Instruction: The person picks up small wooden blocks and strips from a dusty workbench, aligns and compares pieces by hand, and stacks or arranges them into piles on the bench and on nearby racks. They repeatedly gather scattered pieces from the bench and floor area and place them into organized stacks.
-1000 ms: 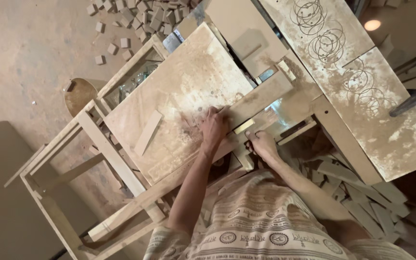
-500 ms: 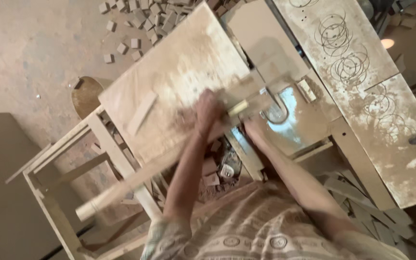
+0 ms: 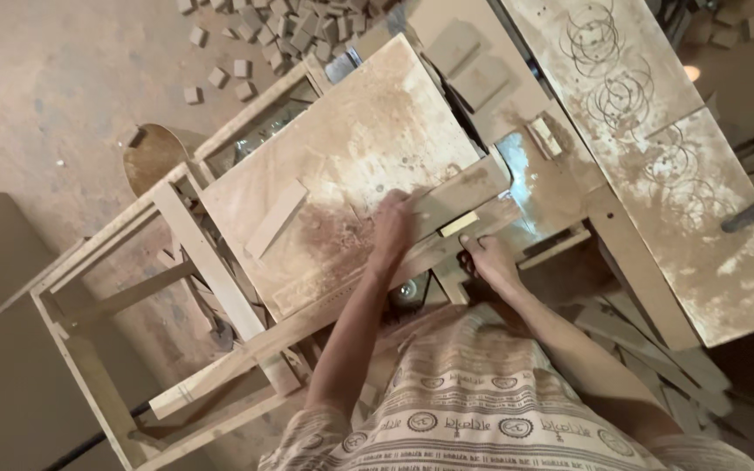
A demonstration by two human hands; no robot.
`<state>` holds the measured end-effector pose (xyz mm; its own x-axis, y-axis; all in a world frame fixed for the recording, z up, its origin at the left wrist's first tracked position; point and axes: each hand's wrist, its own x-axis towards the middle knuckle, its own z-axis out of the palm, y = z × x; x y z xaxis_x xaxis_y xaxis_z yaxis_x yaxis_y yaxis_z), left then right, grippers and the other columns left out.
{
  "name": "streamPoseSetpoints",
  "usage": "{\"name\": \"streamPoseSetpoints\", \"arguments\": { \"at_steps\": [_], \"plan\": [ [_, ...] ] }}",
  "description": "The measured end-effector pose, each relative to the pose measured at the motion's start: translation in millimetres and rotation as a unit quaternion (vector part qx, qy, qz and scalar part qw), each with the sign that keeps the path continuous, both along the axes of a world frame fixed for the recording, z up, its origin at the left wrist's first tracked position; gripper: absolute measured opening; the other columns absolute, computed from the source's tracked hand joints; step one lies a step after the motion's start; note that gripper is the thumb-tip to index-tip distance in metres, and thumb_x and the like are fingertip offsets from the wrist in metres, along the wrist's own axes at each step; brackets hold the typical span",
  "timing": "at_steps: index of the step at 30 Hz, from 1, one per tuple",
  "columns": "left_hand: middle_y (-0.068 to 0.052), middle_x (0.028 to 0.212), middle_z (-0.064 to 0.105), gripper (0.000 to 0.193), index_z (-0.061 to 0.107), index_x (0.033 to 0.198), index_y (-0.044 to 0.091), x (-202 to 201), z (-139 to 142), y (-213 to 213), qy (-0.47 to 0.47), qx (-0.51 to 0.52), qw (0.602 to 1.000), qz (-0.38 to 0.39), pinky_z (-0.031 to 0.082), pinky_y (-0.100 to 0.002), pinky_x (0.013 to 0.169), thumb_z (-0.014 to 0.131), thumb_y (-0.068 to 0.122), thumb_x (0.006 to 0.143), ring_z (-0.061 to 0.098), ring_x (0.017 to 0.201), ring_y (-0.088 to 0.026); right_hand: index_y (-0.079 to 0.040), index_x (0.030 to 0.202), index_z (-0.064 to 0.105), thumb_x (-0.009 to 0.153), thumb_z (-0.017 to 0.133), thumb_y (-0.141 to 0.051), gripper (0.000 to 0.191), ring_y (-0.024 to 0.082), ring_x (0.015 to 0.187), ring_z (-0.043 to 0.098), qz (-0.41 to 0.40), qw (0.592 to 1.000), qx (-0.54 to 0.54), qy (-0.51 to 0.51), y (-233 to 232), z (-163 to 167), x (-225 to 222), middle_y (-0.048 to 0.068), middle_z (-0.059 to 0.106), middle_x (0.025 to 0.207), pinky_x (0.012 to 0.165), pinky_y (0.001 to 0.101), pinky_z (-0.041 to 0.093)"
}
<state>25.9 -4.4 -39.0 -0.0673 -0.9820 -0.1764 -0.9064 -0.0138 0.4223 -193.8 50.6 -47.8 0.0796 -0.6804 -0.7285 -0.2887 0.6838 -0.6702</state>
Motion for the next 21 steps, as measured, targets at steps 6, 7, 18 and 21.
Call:
{"name": "streamPoseSetpoints", "arguments": {
  "at_steps": [6, 7, 18, 21],
  "plan": [
    [-0.014, 0.1, 0.065, 0.045, 0.074, 0.126, 0.02, 12, 6, 32, 0.014, -0.044, 0.998, 0.043, 0.057, -0.045, 0.071, 0.076, 0.013, 0.081, 0.064, 0.094, -0.031, 0.001, 0.076, 0.067, 0.099, 0.062, -0.036, 0.044, 0.016, 0.048, 0.061, -0.023, 1.0, -0.017, 0.01, 9, 13, 2, 0.007, 0.069, 0.064, 0.048, 0.0353, 0.048],
    [-0.014, 0.096, 0.066, 0.046, 0.075, 0.125, 0.02, 4, 2, 33, -0.001, -0.067, 0.997, 0.03, 0.056, -0.045, 0.072, 0.076, 0.01, 0.081, 0.064, 0.093, -0.031, 0.002, 0.075, 0.068, 0.1, 0.062, -0.037, 0.047, 0.017, 0.049, 0.061, -0.019, 1.0, -0.008, 0.013, 11, 12, 3, 0.008, 0.069, 0.063, 0.049, 0.035, 0.049],
    [-0.017, 0.103, 0.068, 0.04, 0.072, 0.129, 0.013, -49, -9, -14, 0.001, 0.004, 1.0, 0.01, 0.057, -0.038, 0.07, 0.07, 0.005, 0.09, 0.066, 0.083, -0.026, 0.004, 0.076, 0.068, 0.101, 0.064, -0.037, 0.048, 0.017, 0.053, 0.063, -0.022, 0.999, 0.037, 0.028, 0, 15, 6, 0.01, 0.071, 0.065, 0.054, 0.0353, 0.05],
    [-0.017, 0.103, 0.069, 0.037, 0.073, 0.125, 0.013, -39, -20, -31, 0.009, -0.013, 1.0, 0.016, 0.058, -0.039, 0.067, 0.07, 0.006, 0.089, 0.066, 0.079, -0.025, 0.004, 0.077, 0.07, 0.104, 0.061, -0.036, 0.049, 0.018, 0.053, 0.063, 0.011, 0.999, 0.021, 0.039, -19, 8, 15, 0.011, 0.07, 0.064, 0.056, 0.0348, 0.049]
  ]
}}
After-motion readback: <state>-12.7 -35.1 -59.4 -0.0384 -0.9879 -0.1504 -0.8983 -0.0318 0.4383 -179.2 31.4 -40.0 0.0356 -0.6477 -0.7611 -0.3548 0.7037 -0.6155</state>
